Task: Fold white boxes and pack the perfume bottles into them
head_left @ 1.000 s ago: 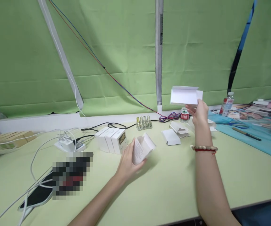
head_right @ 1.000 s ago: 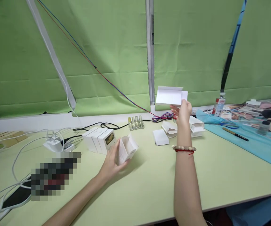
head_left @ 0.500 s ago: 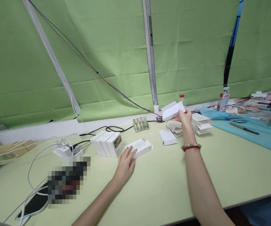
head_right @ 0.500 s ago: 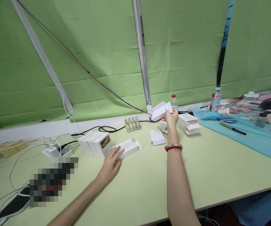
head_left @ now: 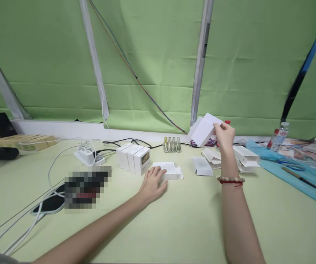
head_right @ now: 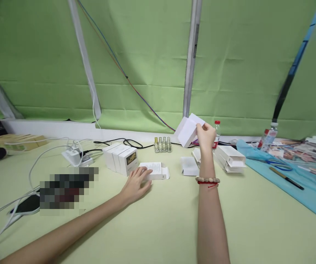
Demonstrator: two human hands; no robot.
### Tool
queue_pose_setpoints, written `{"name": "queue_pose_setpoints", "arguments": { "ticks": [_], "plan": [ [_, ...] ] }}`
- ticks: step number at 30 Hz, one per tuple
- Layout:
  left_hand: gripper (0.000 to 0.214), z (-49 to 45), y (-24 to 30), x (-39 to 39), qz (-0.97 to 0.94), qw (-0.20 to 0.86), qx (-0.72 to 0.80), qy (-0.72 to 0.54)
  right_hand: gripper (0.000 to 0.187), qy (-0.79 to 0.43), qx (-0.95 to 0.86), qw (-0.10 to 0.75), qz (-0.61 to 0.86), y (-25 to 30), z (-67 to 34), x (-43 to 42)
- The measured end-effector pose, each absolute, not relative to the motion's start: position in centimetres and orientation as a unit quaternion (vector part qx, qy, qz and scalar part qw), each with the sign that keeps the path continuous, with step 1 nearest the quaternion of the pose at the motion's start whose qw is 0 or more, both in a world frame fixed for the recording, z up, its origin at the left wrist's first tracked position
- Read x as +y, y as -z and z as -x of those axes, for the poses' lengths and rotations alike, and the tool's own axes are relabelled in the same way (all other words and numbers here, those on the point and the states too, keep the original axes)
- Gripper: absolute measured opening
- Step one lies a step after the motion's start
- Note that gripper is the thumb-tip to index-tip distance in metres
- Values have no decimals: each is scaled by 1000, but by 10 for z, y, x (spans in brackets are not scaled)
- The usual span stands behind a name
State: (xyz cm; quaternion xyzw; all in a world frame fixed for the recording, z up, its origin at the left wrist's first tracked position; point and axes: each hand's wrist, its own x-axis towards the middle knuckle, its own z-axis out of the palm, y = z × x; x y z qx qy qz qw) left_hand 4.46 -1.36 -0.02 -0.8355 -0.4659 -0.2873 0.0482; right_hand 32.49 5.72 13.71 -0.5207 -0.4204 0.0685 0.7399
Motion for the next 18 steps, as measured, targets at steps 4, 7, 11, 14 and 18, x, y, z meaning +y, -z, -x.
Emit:
{"name": "queue_pose_setpoints", "arguments": {
  "ticks": [4,7,11,14,18],
  "plan": [
    [30,-53,6,4,809,49,-508,290,23,6,-533,642,551,-131,-283,56],
    [32,-57,10,15,791,30,-536,294,22,61,-605,538,584,-109,-263,49],
    [35,-55,15,18,792,7,-534,297,28,126,-671,413,603,-59,-271,39],
    [35,-52,15,16,794,11,-531,296,37,116,-659,381,638,-21,-292,37],
    [26,-51,9,9,816,69,-469,330,35,54,-640,367,673,7,-310,40]
  ]
}}
